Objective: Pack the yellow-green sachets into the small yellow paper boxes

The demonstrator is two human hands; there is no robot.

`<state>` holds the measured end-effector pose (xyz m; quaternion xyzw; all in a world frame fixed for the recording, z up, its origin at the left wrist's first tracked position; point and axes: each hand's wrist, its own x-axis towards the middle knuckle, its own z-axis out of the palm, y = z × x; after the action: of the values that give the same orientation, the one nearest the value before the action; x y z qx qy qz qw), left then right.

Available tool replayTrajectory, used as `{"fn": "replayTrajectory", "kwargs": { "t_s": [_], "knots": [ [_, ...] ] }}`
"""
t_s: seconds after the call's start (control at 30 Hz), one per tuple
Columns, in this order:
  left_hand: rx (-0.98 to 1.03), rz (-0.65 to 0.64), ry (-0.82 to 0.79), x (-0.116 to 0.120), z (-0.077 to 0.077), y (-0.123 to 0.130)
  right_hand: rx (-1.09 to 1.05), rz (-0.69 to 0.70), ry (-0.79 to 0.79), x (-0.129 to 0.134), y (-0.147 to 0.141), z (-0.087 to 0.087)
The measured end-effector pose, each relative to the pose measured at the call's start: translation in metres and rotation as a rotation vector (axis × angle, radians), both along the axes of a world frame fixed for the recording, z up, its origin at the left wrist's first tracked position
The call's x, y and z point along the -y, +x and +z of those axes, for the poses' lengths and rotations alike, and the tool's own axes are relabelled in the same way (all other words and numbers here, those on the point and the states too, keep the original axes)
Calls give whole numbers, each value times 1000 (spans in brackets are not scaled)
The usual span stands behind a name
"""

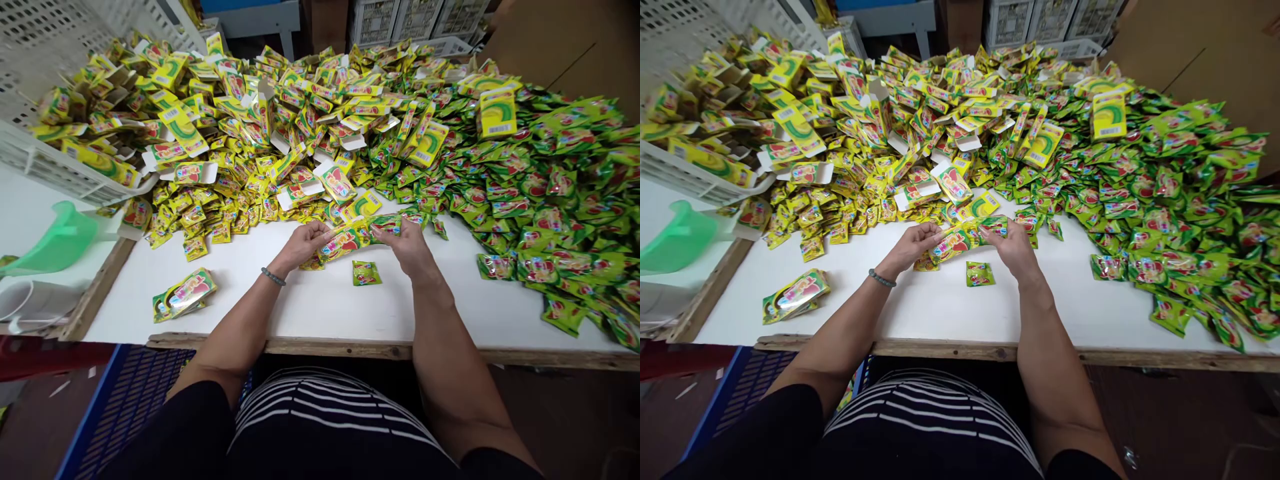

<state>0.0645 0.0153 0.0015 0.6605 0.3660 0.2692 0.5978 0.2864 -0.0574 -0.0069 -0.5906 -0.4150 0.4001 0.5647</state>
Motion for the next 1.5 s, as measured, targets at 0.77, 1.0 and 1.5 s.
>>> {"fn": "replayTrajectory", "kwargs": {
  "t_s": [0.77,1.0,1.5],
  "knots": [
    [193,107,-294,18,6,17,379,-84,116,-2,-28,-3],
    [236,104,-418,21,12,18,223,39,62,-1,-27,-14],
    [340,169,-466,28,14,28,256,38,-10,6,-45,-1]
  ]
}}
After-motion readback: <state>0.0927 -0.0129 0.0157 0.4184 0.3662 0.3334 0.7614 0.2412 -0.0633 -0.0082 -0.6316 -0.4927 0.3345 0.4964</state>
